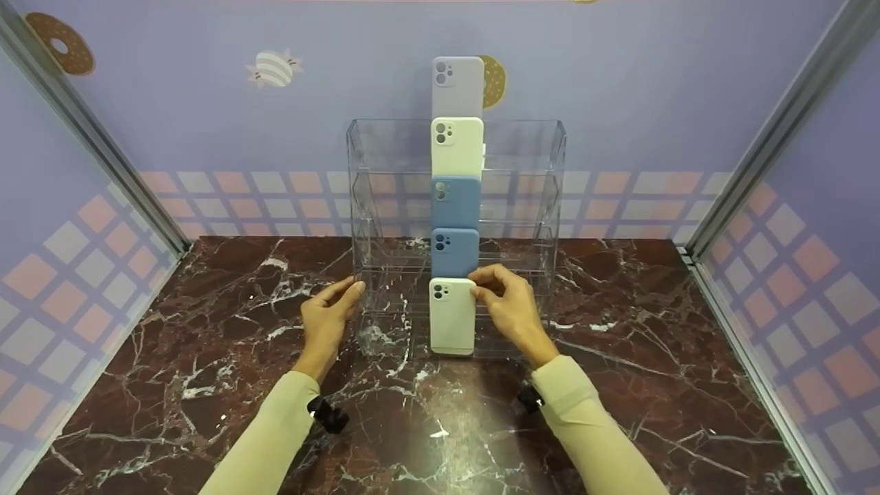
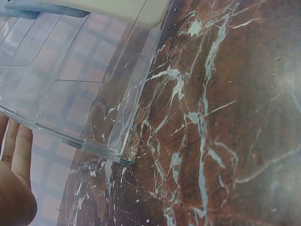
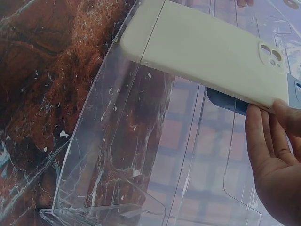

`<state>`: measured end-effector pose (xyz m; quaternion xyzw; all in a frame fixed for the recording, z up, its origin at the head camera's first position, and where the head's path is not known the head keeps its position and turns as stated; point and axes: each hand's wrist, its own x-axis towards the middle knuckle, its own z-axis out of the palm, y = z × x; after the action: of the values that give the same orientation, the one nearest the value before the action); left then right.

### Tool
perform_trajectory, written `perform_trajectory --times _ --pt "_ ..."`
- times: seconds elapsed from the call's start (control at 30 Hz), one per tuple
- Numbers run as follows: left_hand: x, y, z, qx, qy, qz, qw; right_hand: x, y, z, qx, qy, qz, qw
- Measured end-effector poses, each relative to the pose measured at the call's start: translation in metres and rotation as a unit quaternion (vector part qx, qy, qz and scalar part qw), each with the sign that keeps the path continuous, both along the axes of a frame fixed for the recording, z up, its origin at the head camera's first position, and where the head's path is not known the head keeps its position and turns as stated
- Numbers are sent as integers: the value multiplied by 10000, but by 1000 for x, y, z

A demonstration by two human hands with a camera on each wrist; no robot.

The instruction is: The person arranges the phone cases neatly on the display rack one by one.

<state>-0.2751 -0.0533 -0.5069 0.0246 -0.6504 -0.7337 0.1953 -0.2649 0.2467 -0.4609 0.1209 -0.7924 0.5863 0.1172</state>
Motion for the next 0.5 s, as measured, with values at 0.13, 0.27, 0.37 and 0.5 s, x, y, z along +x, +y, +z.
perform_trajectory --times 0.13,0.27,0.37,0.5 --pt "-1 0 0 56 -2 0 10000 0 0 0 188 172 -97 9996" --pt "-1 0 0 50 -9 -8 10000 3 -1 -2 213 181 -205 9994" --pt "0 0 0 120 -20 -70 9999 6 -2 -3 123 132 -243 9995" --pt "0 -1 -1 313 -44 -210 9993 8 -1 -3 158 178 -345 9991"
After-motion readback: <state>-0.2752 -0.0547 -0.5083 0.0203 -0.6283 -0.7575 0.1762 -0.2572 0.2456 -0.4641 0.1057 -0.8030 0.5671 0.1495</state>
